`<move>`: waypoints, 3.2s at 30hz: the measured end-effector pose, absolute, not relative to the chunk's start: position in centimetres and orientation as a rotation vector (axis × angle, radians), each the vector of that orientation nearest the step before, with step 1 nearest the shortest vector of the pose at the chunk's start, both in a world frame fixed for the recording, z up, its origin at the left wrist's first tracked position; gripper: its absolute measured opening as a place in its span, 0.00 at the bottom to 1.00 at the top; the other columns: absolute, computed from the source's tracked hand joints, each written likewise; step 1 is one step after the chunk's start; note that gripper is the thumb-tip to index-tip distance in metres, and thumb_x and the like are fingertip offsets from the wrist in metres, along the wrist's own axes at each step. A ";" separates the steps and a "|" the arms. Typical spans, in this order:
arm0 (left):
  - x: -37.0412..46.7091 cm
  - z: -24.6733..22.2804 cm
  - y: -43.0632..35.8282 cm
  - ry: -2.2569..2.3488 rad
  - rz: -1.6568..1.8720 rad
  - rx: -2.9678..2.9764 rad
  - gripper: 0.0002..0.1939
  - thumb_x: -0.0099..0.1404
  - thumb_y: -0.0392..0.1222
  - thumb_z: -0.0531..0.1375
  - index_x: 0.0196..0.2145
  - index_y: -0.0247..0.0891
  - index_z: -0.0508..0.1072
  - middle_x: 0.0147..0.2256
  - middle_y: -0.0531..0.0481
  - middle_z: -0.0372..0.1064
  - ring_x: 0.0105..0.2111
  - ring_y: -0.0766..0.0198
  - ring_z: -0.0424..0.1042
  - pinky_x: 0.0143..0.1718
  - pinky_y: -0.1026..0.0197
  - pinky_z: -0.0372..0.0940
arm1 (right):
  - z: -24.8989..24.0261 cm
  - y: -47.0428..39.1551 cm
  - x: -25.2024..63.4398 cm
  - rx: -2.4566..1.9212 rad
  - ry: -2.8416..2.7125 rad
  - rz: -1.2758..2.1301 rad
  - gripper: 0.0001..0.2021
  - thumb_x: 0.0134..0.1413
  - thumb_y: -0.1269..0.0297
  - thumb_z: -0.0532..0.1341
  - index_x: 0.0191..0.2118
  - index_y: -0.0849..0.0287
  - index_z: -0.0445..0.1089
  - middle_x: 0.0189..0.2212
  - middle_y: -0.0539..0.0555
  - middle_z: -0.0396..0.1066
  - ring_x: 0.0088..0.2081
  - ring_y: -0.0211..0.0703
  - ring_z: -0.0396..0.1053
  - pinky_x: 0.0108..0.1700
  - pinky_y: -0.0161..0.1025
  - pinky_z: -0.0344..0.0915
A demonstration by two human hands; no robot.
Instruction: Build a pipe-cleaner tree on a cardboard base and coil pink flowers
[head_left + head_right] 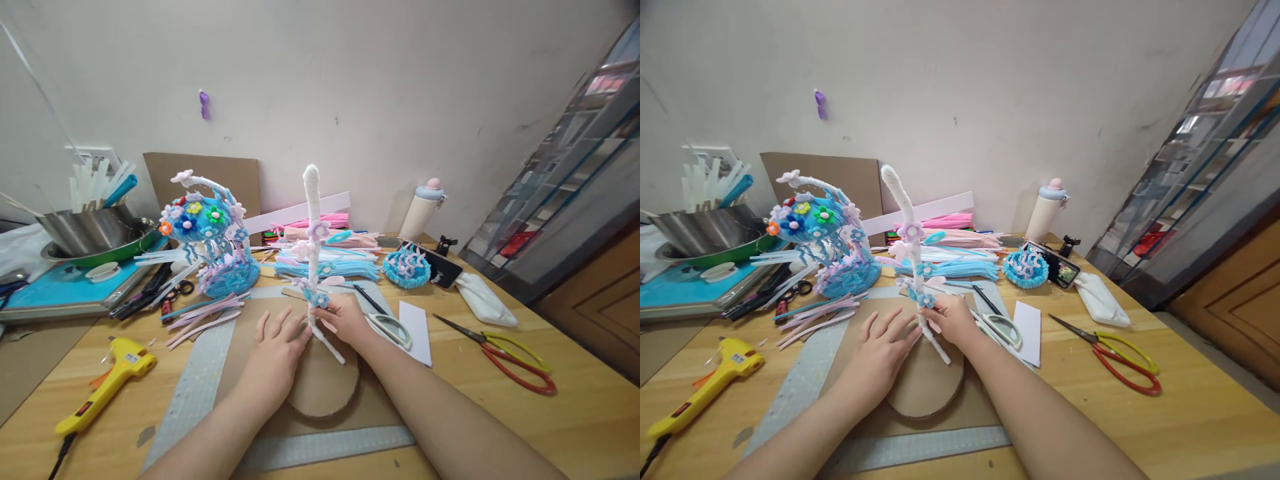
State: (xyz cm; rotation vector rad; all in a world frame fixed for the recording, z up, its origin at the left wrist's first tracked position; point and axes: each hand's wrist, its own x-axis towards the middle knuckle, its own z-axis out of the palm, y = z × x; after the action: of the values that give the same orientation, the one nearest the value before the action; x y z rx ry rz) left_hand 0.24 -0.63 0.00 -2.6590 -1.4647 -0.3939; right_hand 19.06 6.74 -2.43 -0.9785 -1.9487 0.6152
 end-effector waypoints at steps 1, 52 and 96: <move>0.2 0.0 -0.6 -1.465 -0.392 -2.662 0.20 0.65 0.34 0.52 0.51 0.53 0.68 0.56 0.54 0.64 0.60 0.51 0.52 0.59 0.39 0.42 | -2.4 6.7 19.1 -0.980 -1.950 0.613 0.15 0.56 0.55 0.57 0.26 0.59 0.72 0.22 0.50 0.69 0.26 0.40 0.64 0.31 0.34 0.58; 3.6 0.5 -2.9 -1.631 -0.576 -2.678 0.20 0.66 0.48 0.51 0.52 0.39 0.66 0.47 0.44 0.68 0.48 0.53 0.64 0.52 0.48 0.52 | -1.4 7.0 19.7 -0.969 -2.029 0.803 0.18 0.56 0.53 0.56 0.23 0.59 0.70 0.19 0.48 0.67 0.24 0.38 0.62 0.27 0.33 0.58; 3.4 1.3 -3.2 -1.616 -0.482 -2.756 0.25 0.63 0.51 0.53 0.54 0.34 0.65 0.48 0.42 0.67 0.51 0.51 0.61 0.55 0.46 0.47 | -1.0 6.3 19.3 -1.159 -2.313 0.514 0.05 0.51 0.67 0.61 0.26 0.55 0.72 0.26 0.50 0.70 0.37 0.45 0.64 0.41 0.41 0.54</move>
State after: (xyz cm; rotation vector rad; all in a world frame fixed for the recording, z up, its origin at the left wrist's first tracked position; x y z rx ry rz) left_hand 3.39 -3.22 1.30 -2.7560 -1.6155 -0.4819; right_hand 19.30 6.27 -1.03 -1.1591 -2.3130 0.5136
